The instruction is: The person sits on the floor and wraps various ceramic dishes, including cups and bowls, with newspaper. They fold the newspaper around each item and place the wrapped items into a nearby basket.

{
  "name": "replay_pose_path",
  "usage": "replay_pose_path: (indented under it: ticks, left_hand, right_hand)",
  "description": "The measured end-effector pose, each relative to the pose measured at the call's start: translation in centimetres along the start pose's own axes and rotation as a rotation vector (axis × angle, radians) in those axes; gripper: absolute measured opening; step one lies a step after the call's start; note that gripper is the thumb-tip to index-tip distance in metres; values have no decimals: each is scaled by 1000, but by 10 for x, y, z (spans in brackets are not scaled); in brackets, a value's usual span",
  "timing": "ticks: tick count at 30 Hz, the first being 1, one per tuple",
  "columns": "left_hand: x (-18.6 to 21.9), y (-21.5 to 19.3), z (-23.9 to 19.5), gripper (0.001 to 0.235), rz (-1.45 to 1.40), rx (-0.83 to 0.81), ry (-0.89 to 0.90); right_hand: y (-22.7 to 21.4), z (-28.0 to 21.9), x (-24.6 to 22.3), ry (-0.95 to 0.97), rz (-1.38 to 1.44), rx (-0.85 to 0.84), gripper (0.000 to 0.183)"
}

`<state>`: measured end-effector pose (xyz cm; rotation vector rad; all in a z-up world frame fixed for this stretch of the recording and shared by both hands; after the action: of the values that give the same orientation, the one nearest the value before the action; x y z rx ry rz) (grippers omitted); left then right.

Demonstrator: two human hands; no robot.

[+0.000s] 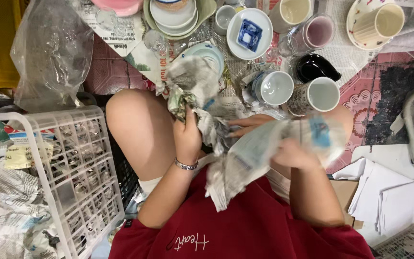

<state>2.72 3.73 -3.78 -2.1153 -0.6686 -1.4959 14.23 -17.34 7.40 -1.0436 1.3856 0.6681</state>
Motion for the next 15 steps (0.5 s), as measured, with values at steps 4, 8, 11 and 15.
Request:
replay_pose_path:
  ticks: [4, 8, 11, 15]
  left_hand:
    - [9, -4, 12, 41, 29, 8, -13]
    - [11, 2, 16, 36, -23, -97, 265]
    - [-5, 3, 11, 35, -69, -200, 23]
    - [-24, -2, 7, 38, 92, -375, -85]
  right_hand:
    - [-2, 9, -36, -180, -627, -132, 86]
    - [10, 18, -48, -129, -888, -74, 53]
    - [10, 26, -32, -113, -876, -43, 35]
    - [0, 30, -4, -110, -629, 207, 20]
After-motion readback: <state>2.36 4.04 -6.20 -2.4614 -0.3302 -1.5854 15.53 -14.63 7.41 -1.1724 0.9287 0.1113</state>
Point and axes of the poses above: each hand's wrist, its own z-axis towards the middle knuckle, its own y-axis out of the palm, x = y × z, the point moved 1 cm from there along z, towards the middle knuckle, and after that the axes turned 1 degree about y, right-handed, at the moved point
